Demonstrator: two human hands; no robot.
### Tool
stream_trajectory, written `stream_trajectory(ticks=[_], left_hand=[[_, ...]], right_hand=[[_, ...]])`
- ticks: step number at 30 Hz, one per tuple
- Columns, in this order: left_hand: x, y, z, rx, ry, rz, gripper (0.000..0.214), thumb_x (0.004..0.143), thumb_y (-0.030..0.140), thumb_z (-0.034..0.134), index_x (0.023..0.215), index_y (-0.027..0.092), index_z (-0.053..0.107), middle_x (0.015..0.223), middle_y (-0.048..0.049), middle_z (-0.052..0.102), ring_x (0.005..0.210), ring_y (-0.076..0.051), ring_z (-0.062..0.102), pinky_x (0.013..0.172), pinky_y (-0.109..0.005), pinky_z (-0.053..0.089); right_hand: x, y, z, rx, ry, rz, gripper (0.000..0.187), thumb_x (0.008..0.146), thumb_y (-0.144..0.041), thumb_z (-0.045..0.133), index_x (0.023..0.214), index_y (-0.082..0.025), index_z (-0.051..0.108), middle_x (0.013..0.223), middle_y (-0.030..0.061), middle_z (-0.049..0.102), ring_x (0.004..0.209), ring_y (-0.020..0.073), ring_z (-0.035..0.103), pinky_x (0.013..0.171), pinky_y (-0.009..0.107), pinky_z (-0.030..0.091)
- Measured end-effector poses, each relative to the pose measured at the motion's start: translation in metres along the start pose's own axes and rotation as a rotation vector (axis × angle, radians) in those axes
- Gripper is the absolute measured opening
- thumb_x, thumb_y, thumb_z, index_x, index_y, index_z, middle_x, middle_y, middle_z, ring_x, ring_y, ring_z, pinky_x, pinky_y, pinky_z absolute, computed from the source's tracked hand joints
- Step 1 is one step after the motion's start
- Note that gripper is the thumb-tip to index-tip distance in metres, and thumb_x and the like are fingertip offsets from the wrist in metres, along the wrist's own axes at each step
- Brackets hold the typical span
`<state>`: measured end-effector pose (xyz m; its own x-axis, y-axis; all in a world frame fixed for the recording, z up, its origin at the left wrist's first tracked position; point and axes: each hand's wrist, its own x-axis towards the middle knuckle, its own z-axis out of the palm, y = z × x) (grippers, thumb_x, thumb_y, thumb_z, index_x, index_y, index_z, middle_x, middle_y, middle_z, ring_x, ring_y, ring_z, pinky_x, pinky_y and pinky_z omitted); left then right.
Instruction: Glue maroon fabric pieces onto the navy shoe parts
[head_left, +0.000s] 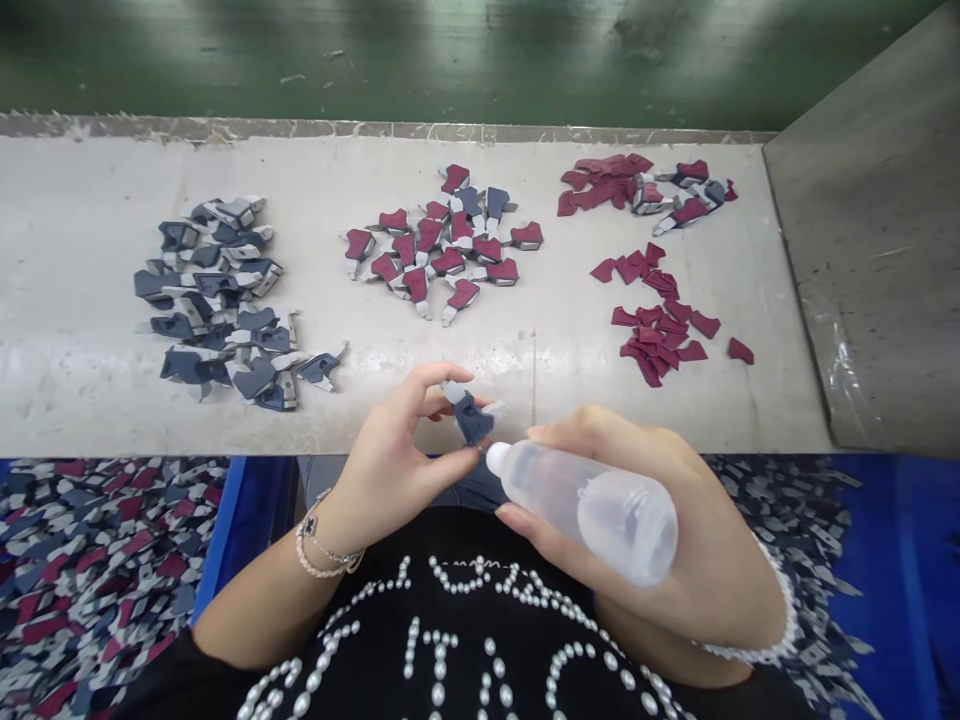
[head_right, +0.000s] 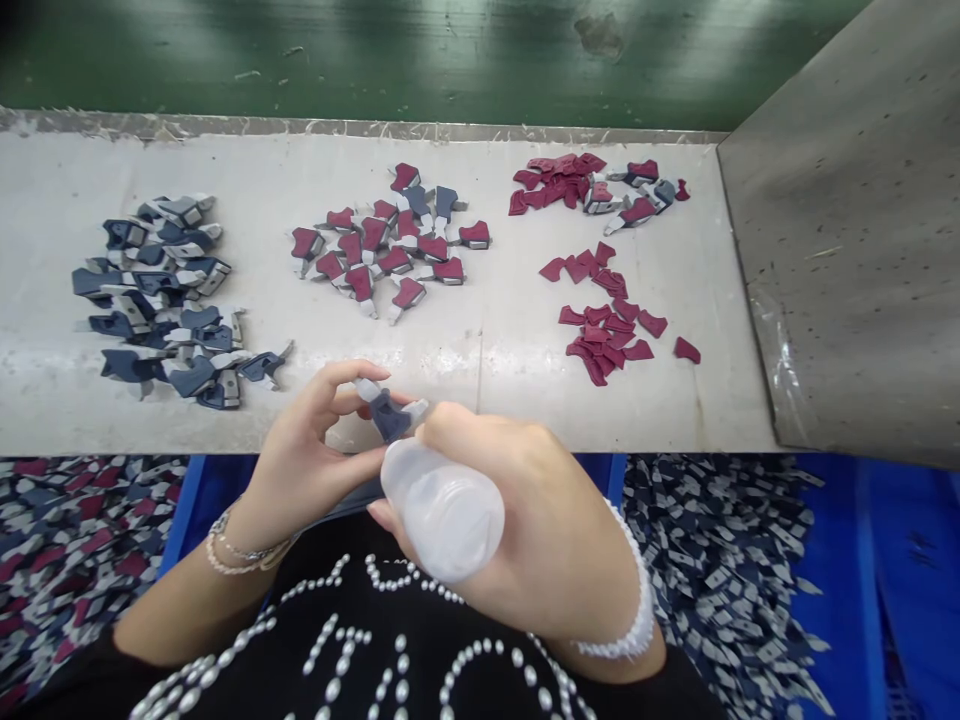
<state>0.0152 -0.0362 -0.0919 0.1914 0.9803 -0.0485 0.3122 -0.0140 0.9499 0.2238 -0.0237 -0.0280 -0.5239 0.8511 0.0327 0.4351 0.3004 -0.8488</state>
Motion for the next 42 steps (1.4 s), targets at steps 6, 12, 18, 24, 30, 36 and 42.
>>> stream_trajectory(ticks=[6,12,18,24,30,36,42], left_hand=[[-0.001,0.0,0.002,0.07,0.059,0.038,0.053,0.078,0.008,0.076,0.121,0.024,0.051,0.107,-0.0039,0.075,0.094,-0.018,0.074,0.083,-0.028,0.057],[-0.001,0.0,0.002,0.077,0.069,0.054,0.058,0.072,0.001,0.077,0.12,0.024,0.051,0.106,-0.0027,0.076,0.097,-0.018,0.074,0.082,-0.025,0.058],[-0.001,-0.001,0.002,0.061,0.035,0.033,0.056,0.074,0.004,0.077,0.12,0.024,0.052,0.106,-0.0032,0.075,0.091,-0.017,0.073,0.08,-0.025,0.057],[0.001,-0.001,0.001,-0.008,0.033,0.025,0.054,0.074,0.006,0.077,0.118,0.024,0.052,0.103,-0.002,0.075,0.09,-0.016,0.073,0.08,-0.026,0.055],[-0.001,0.002,0.001,-0.027,0.02,0.007,0.052,0.076,0.01,0.079,0.117,0.024,0.052,0.103,-0.0024,0.075,0.091,-0.017,0.073,0.081,-0.028,0.055],[0.001,0.001,0.0,-0.038,0.019,-0.034,0.048,0.079,0.016,0.078,0.117,0.025,0.051,0.102,-0.0031,0.076,0.088,-0.018,0.072,0.08,-0.03,0.055],[0.003,-0.008,-0.005,-0.022,0.077,-0.122,0.042,0.074,0.029,0.084,0.104,0.025,0.054,0.102,-0.0025,0.072,0.083,-0.019,0.07,0.077,-0.033,0.058]], right_hand=[[0.0,-0.004,-0.002,-0.036,0.095,0.037,0.015,0.088,-0.024,0.072,0.09,-0.024,0.057,0.074,-0.0044,0.062,0.055,0.0119,0.06,0.052,0.026,0.047],[-0.002,-0.007,0.0,-0.069,-0.001,0.013,0.016,0.089,-0.027,0.071,0.093,-0.021,0.057,0.072,-0.0048,0.062,0.056,0.0107,0.06,0.052,0.025,0.046],[-0.001,-0.008,-0.004,-0.082,0.096,0.038,0.014,0.09,-0.023,0.07,0.095,-0.022,0.057,0.078,-0.005,0.062,0.059,0.0101,0.059,0.056,0.025,0.047],[-0.001,-0.008,-0.002,-0.06,0.116,0.035,0.017,0.089,-0.022,0.071,0.097,-0.024,0.056,0.083,-0.0053,0.063,0.063,0.0097,0.061,0.059,0.023,0.05],[-0.003,-0.006,-0.004,-0.037,0.131,0.039,0.021,0.087,-0.022,0.073,0.099,-0.026,0.056,0.079,-0.0057,0.062,0.059,0.0102,0.06,0.054,0.023,0.049],[-0.005,-0.006,-0.007,-0.012,0.087,0.043,0.019,0.086,-0.022,0.075,0.095,-0.025,0.058,0.078,-0.0046,0.065,0.059,0.0114,0.062,0.052,0.024,0.049],[0.002,0.017,-0.008,0.255,0.228,0.077,0.036,0.081,-0.022,0.082,0.11,-0.028,0.062,0.097,-0.0005,0.068,0.078,0.0161,0.069,0.068,0.027,0.057]])
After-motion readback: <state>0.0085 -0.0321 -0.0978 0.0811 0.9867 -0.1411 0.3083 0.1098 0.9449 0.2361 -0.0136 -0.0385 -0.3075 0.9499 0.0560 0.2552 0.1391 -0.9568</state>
